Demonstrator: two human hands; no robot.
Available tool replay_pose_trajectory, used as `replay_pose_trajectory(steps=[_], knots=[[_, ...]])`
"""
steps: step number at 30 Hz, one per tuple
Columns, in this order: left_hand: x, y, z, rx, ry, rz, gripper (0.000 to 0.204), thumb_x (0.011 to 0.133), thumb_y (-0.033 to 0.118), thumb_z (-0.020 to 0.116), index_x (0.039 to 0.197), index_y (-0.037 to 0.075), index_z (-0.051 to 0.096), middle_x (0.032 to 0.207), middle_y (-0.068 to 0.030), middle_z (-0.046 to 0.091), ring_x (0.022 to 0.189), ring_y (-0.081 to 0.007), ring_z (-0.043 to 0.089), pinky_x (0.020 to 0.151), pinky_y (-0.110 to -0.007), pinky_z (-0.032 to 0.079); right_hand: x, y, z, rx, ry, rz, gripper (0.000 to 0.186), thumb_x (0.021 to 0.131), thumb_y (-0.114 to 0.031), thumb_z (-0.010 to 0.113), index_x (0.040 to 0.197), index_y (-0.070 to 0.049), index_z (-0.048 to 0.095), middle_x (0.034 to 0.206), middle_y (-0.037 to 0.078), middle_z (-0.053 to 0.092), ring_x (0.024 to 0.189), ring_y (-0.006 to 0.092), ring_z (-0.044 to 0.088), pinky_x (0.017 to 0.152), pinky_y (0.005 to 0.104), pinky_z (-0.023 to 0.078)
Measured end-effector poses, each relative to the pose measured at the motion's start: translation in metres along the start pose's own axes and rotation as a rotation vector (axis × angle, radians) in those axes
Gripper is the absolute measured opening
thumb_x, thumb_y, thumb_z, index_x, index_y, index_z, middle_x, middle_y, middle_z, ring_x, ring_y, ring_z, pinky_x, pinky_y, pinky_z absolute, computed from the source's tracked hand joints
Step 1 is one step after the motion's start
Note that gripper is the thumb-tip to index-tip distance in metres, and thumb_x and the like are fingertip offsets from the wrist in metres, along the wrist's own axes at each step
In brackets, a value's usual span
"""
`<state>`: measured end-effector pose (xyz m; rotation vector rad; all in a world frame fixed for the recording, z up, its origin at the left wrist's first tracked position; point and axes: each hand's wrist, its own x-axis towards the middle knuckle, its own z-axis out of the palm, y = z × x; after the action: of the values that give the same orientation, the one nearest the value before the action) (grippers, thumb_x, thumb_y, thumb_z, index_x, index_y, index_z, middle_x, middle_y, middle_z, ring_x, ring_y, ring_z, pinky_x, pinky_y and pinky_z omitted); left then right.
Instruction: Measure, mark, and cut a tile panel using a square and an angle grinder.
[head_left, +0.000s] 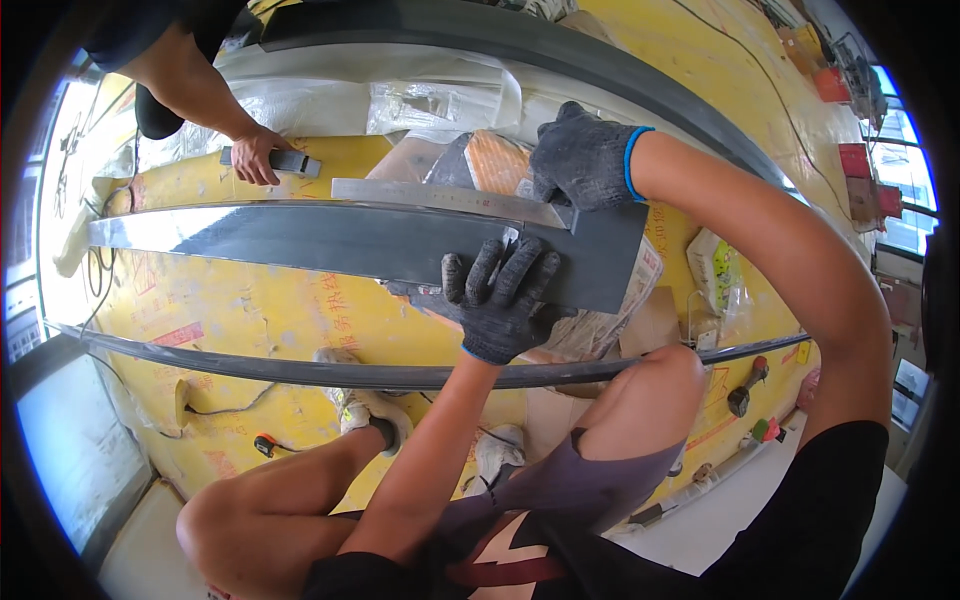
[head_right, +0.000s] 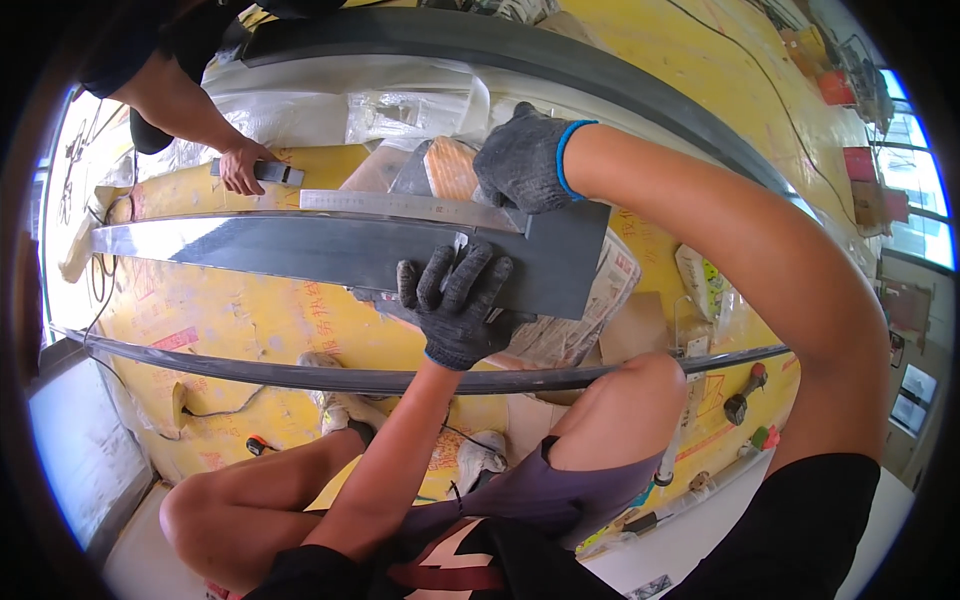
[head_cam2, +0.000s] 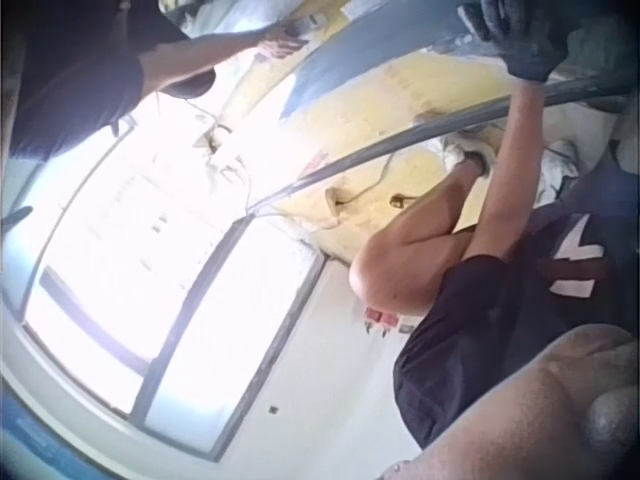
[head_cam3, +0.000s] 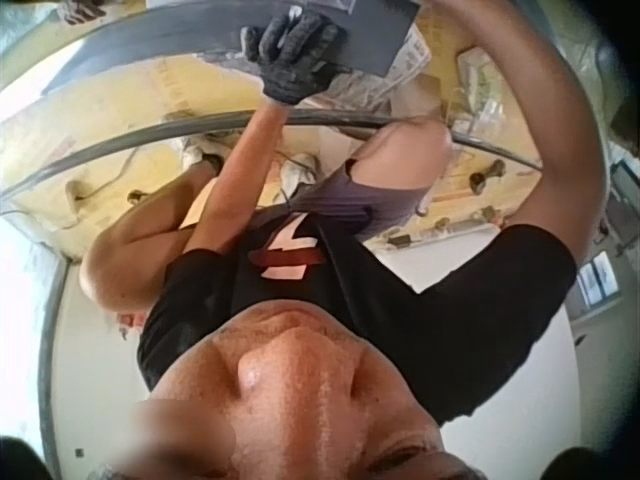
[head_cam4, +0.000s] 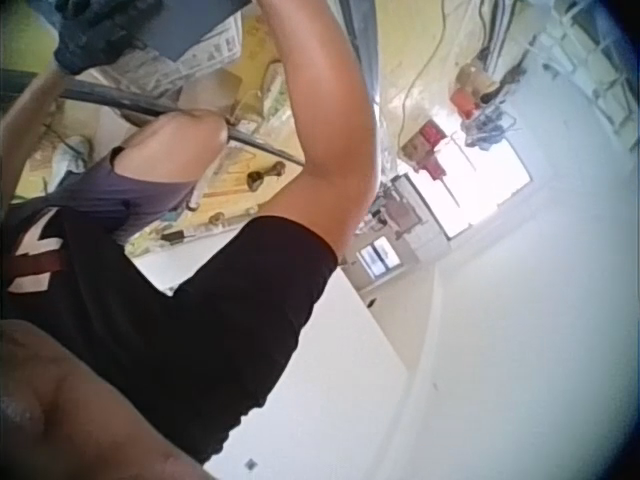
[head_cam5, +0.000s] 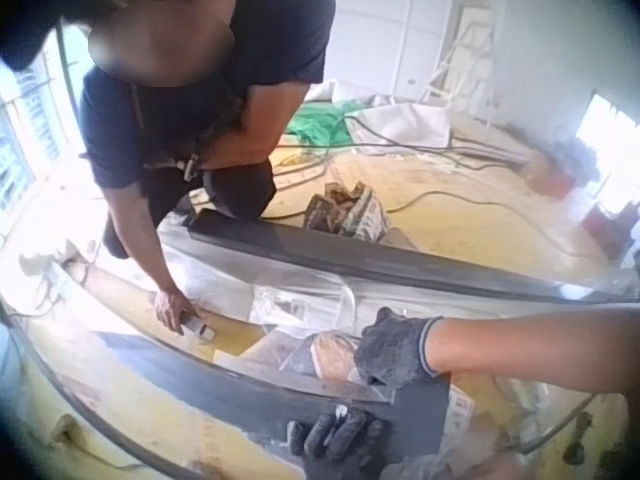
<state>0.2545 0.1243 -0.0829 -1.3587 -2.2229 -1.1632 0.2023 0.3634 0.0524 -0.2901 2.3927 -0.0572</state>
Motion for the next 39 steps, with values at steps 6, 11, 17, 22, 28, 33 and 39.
replay_pose_trajectory(steps=[6, 11, 17, 22, 28, 33, 39], knots=[[0.0005, -0.0007, -0.0024, 0.010, -0.045, 0.002, 0.052, 0.073, 0.047, 0.076, 0.122, 0.029, 0.074, 0.137, 0.0029, 0.060, 0.130, -0.0290, 0.049, 0.118, -0.059, 0.023, -0.0029, -0.0019, 0.0039, -0.048, 0.014, 0.016, 0.013, 0.074, -0.014, 0.072, 0.085, -0.016, 0.079, 0.083, 0.010, 0.073, 0.093, 0.0292, 0.068, 0.087, 0.0459, 0.044], [0.0008, -0.0012, -0.0036, -0.004, -0.036, 0.003, 0.051, 0.074, 0.045, 0.075, 0.122, 0.029, 0.074, 0.137, 0.0027, 0.060, 0.131, -0.0286, 0.049, 0.118, -0.059, 0.023, -0.0062, -0.0035, 0.0040, -0.060, 0.095, -0.018, 0.017, 0.070, -0.015, 0.074, 0.085, -0.016, 0.081, 0.084, 0.013, 0.075, 0.091, 0.0313, 0.069, 0.084, 0.0488, 0.046], [-0.0016, -0.0033, -0.0011, 0.010, -0.049, 0.000, 0.050, 0.078, 0.052, 0.070, 0.122, 0.030, 0.074, 0.137, 0.0025, 0.061, 0.134, -0.0283, 0.047, 0.119, -0.059, 0.020, -0.0079, -0.0036, 0.0048, -0.051, 0.100, -0.030, 0.012, 0.067, -0.020, 0.075, 0.078, -0.014, 0.077, 0.078, 0.008, 0.069, 0.088, 0.0268, 0.066, 0.084, 0.0447, 0.043], [-0.0026, -0.0035, -0.0010, 0.014, -0.056, 0.014, 0.050, 0.079, 0.051, 0.070, 0.124, 0.030, 0.074, 0.139, 0.0021, 0.060, 0.135, -0.0290, 0.046, 0.121, -0.059, 0.018, -0.0081, -0.0029, 0.0048, -0.082, 0.073, -0.038, 0.019, 0.072, -0.027, 0.073, 0.084, -0.013, 0.080, 0.081, 0.014, 0.073, 0.090, 0.0296, 0.069, 0.083, 0.0483, 0.044], [-0.0019, -0.0011, -0.0024, -0.004, -0.063, -0.013, 0.049, 0.084, 0.052, 0.067, 0.130, 0.033, 0.071, 0.142, 0.0045, 0.059, 0.135, -0.0248, 0.046, 0.121, -0.059, 0.017, -0.0084, -0.0017, 0.0058, -0.082, 0.076, -0.058, 0.019, 0.073, -0.026, 0.072, 0.086, -0.013, 0.078, 0.081, 0.013, 0.073, 0.089, 0.0301, 0.070, 0.083, 0.0491, 0.044], [-0.0032, -0.0020, -0.0016, -0.013, -0.057, -0.012, 0.051, 0.083, 0.053, 0.068, 0.130, 0.033, 0.071, 0.142, 0.0044, 0.059, 0.136, -0.0246, 0.045, 0.121, -0.059, 0.016, -0.0072, -0.0023, 0.0064, -0.073, 0.083, -0.051, 0.017, 0.075, -0.024, 0.071, 0.086, -0.014, 0.078, 0.081, 0.013, 0.073, 0.088, 0.0304, 0.070, 0.084, 0.0497, 0.044], [-0.0037, -0.0014, -0.0001, -0.010, -0.047, -0.014, 0.051, 0.081, 0.052, 0.069, 0.129, 0.033, 0.071, 0.142, 0.0047, 0.059, 0.138, -0.0243, 0.045, 0.122, -0.059, 0.016, -0.0082, -0.0036, 0.0007, -0.051, 0.050, -0.051, 0.015, 0.076, -0.023, 0.072, 0.086, -0.013, 0.078, 0.081, 0.014, 0.073, 0.086, 0.0311, 0.071, 0.083, 0.0492, 0.045]])
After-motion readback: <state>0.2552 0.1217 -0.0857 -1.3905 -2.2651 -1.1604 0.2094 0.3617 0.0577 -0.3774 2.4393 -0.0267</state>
